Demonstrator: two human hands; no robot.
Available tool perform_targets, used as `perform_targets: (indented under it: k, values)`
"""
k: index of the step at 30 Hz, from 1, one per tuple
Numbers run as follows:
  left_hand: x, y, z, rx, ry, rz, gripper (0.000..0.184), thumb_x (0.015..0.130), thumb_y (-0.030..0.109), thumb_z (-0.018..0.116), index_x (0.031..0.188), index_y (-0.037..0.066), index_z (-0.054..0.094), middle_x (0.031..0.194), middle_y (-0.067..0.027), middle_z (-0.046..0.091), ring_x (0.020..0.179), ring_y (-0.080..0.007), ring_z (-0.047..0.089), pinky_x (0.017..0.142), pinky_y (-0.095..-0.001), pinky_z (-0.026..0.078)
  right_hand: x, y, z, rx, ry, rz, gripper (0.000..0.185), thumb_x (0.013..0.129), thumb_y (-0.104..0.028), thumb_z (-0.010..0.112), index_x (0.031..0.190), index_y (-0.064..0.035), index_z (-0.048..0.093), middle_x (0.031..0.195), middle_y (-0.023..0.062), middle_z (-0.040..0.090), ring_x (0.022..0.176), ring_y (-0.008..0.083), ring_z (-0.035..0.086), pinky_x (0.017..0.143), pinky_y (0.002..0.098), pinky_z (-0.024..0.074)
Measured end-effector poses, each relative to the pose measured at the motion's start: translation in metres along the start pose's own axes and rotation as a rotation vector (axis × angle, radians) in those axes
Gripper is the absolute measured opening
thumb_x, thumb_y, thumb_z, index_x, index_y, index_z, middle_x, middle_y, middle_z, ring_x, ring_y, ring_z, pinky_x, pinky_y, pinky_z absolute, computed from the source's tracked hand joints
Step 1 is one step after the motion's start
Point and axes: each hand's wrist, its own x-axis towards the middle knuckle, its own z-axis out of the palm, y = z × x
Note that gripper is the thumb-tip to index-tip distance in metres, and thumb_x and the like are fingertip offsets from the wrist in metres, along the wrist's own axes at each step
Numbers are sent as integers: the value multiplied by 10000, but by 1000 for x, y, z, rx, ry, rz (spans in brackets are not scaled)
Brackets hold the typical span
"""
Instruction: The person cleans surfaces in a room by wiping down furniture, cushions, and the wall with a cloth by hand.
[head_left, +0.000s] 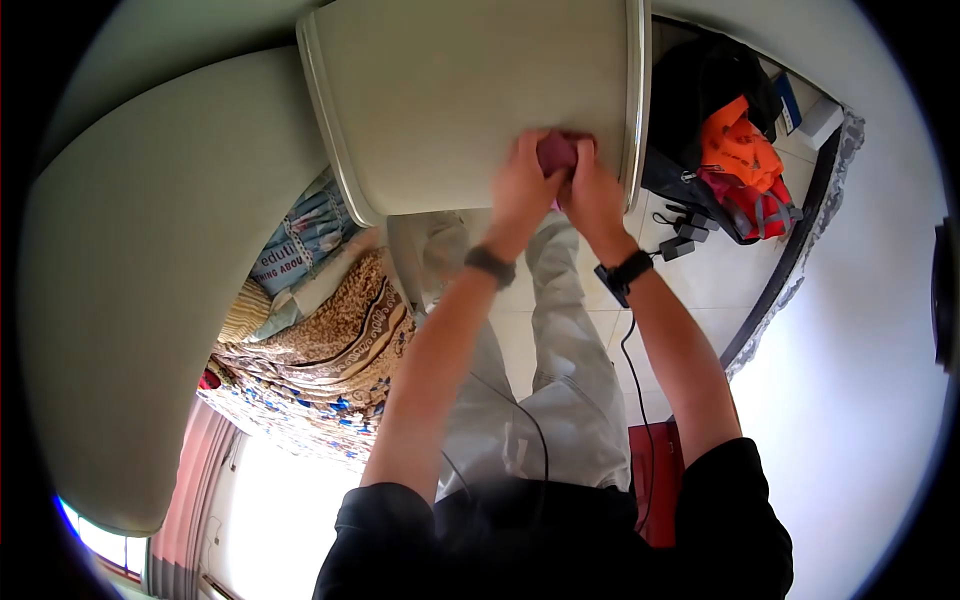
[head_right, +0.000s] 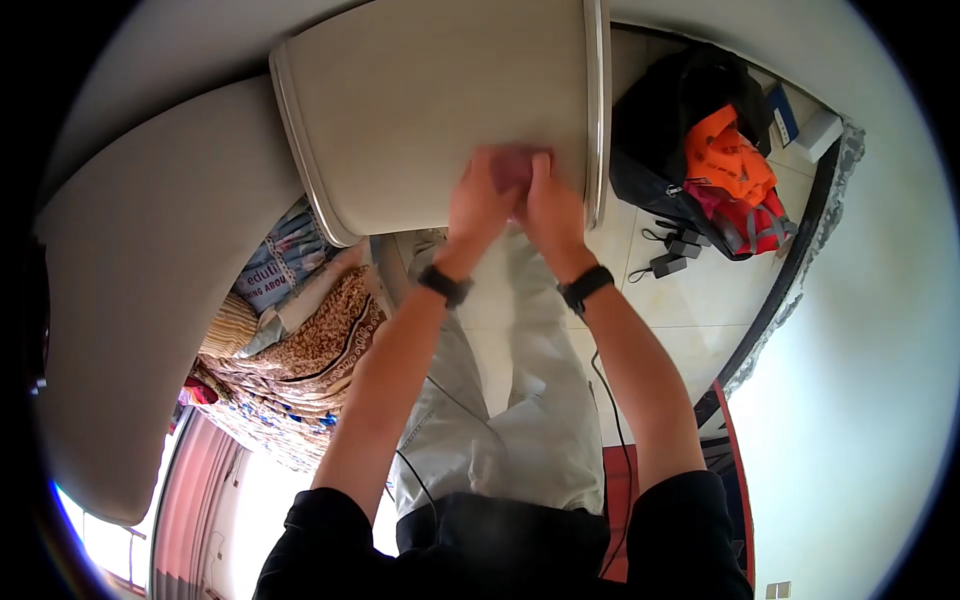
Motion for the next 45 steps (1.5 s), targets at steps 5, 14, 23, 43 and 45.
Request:
perform_targets:
  k: [5,14,23,43,45]
  values:
    - [-28,-4,8,-89,-22,-84,563,769,142,758,1265,106,493,1144,-170,622,1046,-405,606,842,-464,522,-24,11,4,25,-50,-45,457,803,-161,688,1169,-71,430,942,206,658,752,424,644,600,509,516]
    - [27,71,37,-227,15,33,419,866,210,695,1227,79,527,1120,-169,649,1013,-374,634,844,-432,525,37,34,-93,-227,92,-220,449,821,-168,664,1204,-101,439,865,154,679,715,379,664,584,470,530]
    - [119,97,57,-158,44,250,452,891,150,650,1305,63,491,1222,-194,580,1101,-390,578,903,-454,493,121,57,-113,-272,130,-183,439,897,-214,583,1289,-101,419,1070,186,647,798,404,665,634,473,555]
    - [102,89,54,102,113,261,490,890,159,650,1338,86,467,1230,-189,573,1079,-400,581,896,-464,491,98,43,-59,52,441,-46,492,910,-220,565,1355,-101,392,1223,194,576,939,420,639,716,497,548]
    - [84,85,57,76,82,228,471,879,133,658,1315,66,492,1228,-179,581,1112,-385,568,930,-452,475,78,46,-56,123,361,25,510,911,-213,565,1375,-102,386,1282,191,536,1014,423,610,767,501,536]
